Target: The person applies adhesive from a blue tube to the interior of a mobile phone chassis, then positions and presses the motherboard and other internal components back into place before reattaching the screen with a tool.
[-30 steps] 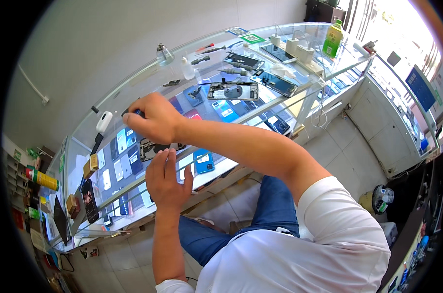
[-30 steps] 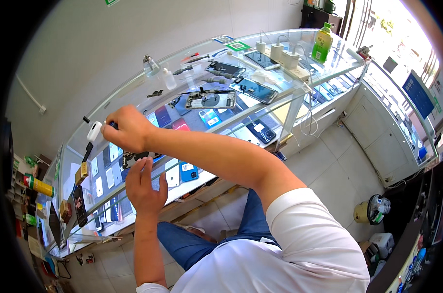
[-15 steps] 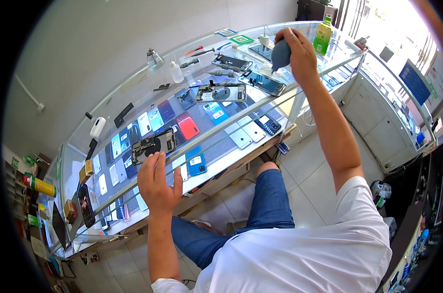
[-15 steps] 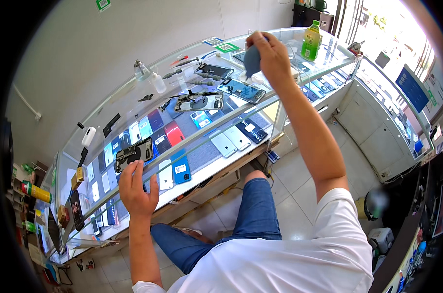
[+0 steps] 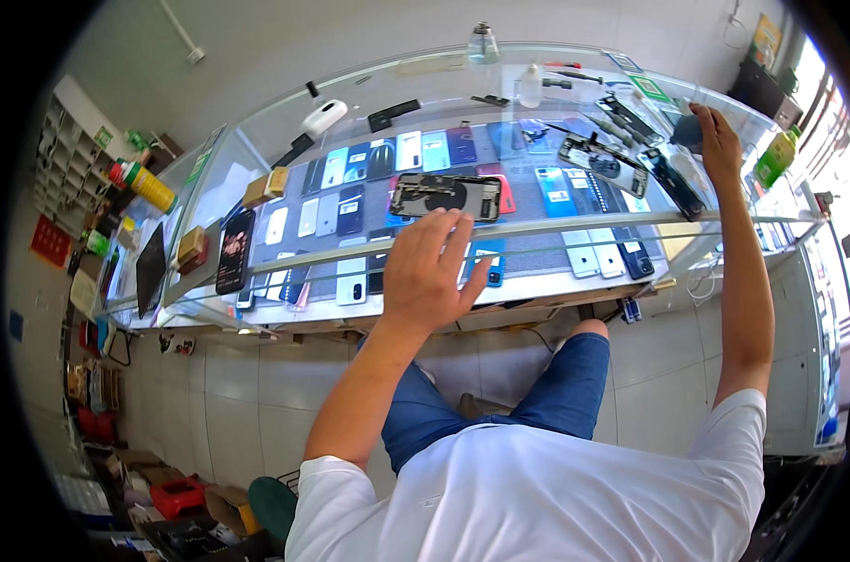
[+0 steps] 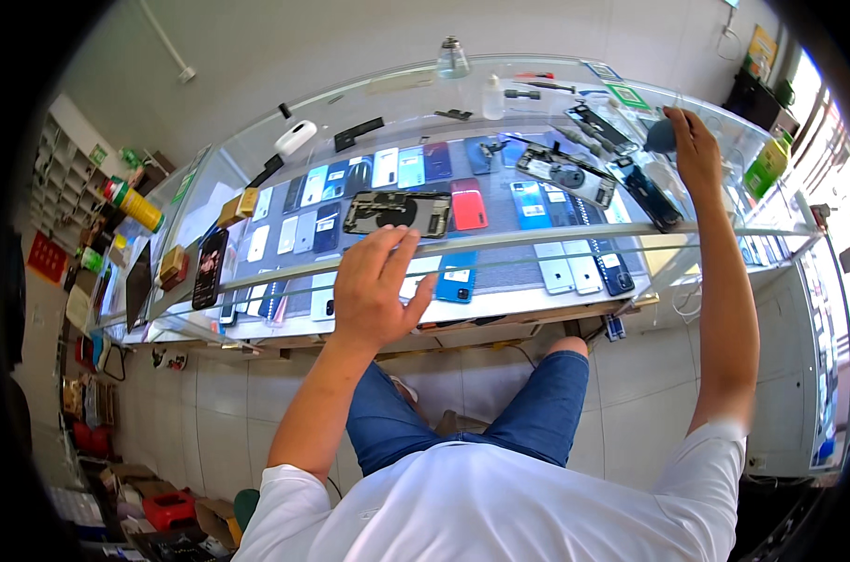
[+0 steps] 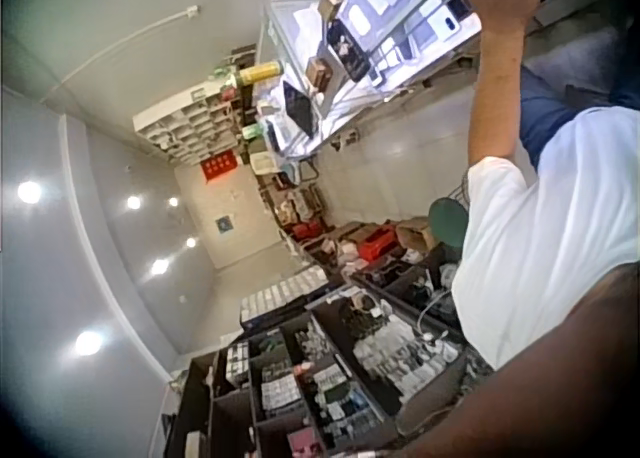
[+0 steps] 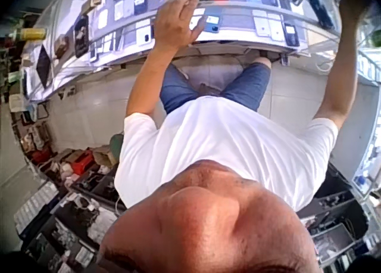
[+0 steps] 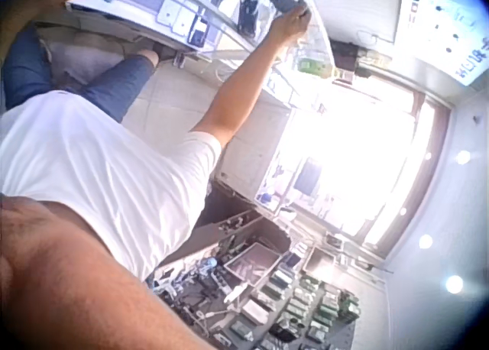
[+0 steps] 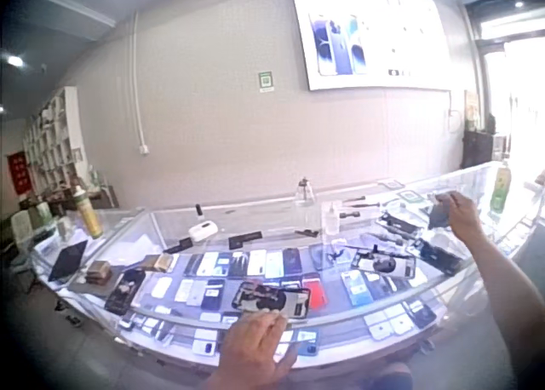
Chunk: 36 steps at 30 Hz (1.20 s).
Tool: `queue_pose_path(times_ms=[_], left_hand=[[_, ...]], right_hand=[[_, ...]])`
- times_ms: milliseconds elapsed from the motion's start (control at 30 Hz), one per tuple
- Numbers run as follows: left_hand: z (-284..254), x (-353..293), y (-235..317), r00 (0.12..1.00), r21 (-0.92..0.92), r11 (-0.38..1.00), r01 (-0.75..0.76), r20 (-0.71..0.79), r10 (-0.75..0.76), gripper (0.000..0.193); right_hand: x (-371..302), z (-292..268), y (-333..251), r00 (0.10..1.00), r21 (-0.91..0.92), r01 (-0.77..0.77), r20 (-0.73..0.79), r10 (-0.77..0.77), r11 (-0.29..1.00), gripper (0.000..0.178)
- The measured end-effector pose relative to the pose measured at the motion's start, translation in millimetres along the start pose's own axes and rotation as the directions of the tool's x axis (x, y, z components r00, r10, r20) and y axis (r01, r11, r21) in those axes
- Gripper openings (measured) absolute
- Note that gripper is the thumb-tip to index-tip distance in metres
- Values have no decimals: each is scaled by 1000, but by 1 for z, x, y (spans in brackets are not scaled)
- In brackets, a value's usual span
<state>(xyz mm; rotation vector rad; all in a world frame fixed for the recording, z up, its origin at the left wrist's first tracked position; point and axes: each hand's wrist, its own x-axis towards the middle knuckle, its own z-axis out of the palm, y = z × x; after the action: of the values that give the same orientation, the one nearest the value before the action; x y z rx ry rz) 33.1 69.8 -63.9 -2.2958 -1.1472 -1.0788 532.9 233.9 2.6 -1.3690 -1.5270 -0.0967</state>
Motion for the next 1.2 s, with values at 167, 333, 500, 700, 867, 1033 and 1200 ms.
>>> queue_pose_path(times_ms=[167, 333, 500, 700, 867, 1033, 1200], left_hand=[[2, 0, -3, 1000, 6, 1000, -12, -24, 12, 49], [4, 1, -2, 999, -4, 1000, -8, -34, 8, 48], [3, 1, -2, 999, 4, 1000, -9, -42, 9, 48], [5, -2, -3, 999, -11, 1000, -17, -42, 17, 50], [0, 2, 1, 998, -101, 995, 4, -57, -9, 51], [-34, -20, 0, 991, -108, 992, -64, -123, 50, 39], [-58, -109, 14, 981, -190, 963, 189, 83, -176, 7]], right_hand=[[-15, -5, 12, 999, -144, 24, 39, -18, 989, 39], [-29, -12, 14, 986, -258, -25, 151, 66, 966, 36], [-40, -10, 2, 983, -243, 48, 184, -2, 969, 39], [-41, -11, -13, 956, -250, 39, 290, 36, 967, 45], [-44, -21, -25, 959, -313, 76, 283, 17, 947, 56], [-89, -40, -69, 983, -205, 149, -75, -168, 967, 30], [-264, -28, -125, 989, 369, 131, -119, -93, 920, 12]])
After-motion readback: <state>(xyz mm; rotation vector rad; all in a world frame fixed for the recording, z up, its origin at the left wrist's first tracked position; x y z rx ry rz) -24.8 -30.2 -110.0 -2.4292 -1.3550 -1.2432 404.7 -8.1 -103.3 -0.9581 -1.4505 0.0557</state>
